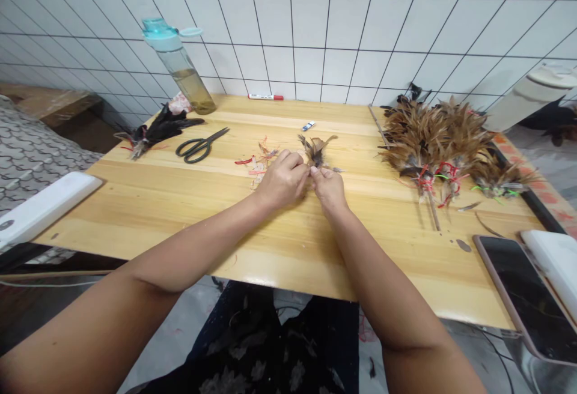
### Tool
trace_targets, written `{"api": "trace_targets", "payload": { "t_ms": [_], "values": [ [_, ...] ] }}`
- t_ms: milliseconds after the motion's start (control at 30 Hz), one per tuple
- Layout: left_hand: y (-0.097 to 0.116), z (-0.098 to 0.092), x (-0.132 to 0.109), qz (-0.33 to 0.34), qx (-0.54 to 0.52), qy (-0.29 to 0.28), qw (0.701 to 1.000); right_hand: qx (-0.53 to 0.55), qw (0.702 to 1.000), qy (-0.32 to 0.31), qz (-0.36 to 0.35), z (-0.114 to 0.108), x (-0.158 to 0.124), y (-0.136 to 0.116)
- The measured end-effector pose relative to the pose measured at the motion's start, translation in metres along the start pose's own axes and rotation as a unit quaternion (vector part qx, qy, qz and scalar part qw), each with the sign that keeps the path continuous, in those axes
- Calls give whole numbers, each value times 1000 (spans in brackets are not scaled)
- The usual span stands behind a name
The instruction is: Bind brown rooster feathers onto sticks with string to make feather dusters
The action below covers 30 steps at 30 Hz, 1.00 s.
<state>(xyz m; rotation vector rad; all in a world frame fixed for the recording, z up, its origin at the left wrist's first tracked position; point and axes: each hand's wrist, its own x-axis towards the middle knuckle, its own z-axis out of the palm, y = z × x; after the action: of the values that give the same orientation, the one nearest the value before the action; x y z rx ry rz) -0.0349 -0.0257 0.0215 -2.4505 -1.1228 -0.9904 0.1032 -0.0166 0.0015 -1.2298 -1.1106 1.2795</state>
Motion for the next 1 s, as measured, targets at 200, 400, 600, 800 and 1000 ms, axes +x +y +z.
{"api": "trace_targets", "payload": {
  "t_ms": [200,400,600,800,1000],
  "values": [
    [4,-4,-2,10,-25,-50,998,49,999,2,1,-1,3,-1],
    [-7,-8,1,-89,-195,-65,975,38,999,-35,-5,-4,5,0],
    [-16,-7,4,-331,-507,-117,787,-18,996,-85,-27,1,2,4],
    [-12,-2,5,-371,-635,-102,670,-25,991,-125,-50,3,-3,2],
    [-72,-37,6,-349,-341,-5,873,-34,991,-113,-55,0,-3,-2]
  ]
}}
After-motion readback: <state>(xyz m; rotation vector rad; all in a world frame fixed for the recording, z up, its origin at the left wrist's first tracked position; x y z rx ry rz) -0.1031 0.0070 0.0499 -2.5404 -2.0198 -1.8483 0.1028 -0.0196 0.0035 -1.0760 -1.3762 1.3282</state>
